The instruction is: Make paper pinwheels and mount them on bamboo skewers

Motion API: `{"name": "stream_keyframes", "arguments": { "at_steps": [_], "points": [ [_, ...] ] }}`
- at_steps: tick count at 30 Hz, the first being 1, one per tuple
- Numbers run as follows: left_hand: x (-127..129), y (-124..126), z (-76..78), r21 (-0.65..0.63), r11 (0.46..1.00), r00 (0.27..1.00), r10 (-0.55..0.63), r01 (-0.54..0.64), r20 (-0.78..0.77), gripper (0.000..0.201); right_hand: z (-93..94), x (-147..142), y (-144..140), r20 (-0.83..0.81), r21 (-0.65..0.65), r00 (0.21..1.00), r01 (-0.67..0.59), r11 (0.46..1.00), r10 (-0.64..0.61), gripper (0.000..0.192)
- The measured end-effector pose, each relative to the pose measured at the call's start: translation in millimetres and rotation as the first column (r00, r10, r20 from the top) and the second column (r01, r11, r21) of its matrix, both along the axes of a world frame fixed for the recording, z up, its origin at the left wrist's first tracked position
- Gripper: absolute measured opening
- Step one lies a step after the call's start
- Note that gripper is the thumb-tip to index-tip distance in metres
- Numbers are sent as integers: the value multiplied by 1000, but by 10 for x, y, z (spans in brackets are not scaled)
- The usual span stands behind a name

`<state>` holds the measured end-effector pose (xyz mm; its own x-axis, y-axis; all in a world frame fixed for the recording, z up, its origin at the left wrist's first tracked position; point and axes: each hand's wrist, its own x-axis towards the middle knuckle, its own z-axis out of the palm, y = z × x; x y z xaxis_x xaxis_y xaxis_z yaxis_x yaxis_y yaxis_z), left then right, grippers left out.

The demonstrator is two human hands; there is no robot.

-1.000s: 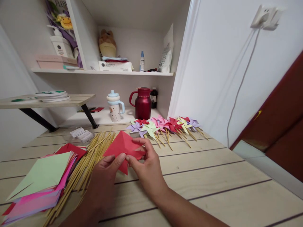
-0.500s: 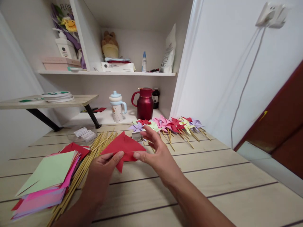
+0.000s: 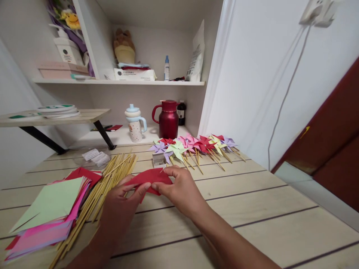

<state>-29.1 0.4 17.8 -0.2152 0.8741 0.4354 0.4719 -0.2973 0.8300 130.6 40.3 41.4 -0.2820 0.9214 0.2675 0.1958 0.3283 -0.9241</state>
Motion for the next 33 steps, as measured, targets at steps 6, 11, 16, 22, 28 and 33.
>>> {"name": "stream_keyframes", "arguments": {
  "at_steps": [6,11,16,22,28,33],
  "points": [
    [30,27,-23,34,996,992,78,-82,96,10,-42,-79,-40,-167,-203,986,-54,978,19,16],
    [1,66,-16,-59,998,928,16,7,371,25,-159,-138,4,-457,-363,886,-104,926,-80,27],
    [-5,225,-155,53,998,759,-51,22,649,76,-181,-173,53,-687,-360,712,-164,918,-143,26],
    [156,226,-199,-9,985,638,-104,172,763,60,-198,-239,42,-794,-353,582,-212,911,-172,25],
    [279,95,-87,-48,976,528,-75,215,846,39,-275,-399,-79,-796,-333,593,-269,904,-117,26],
    [255,65,-89,-147,968,500,26,204,866,34,-301,-450,-118,-788,-360,603,-285,889,-126,28]
  ]
}}
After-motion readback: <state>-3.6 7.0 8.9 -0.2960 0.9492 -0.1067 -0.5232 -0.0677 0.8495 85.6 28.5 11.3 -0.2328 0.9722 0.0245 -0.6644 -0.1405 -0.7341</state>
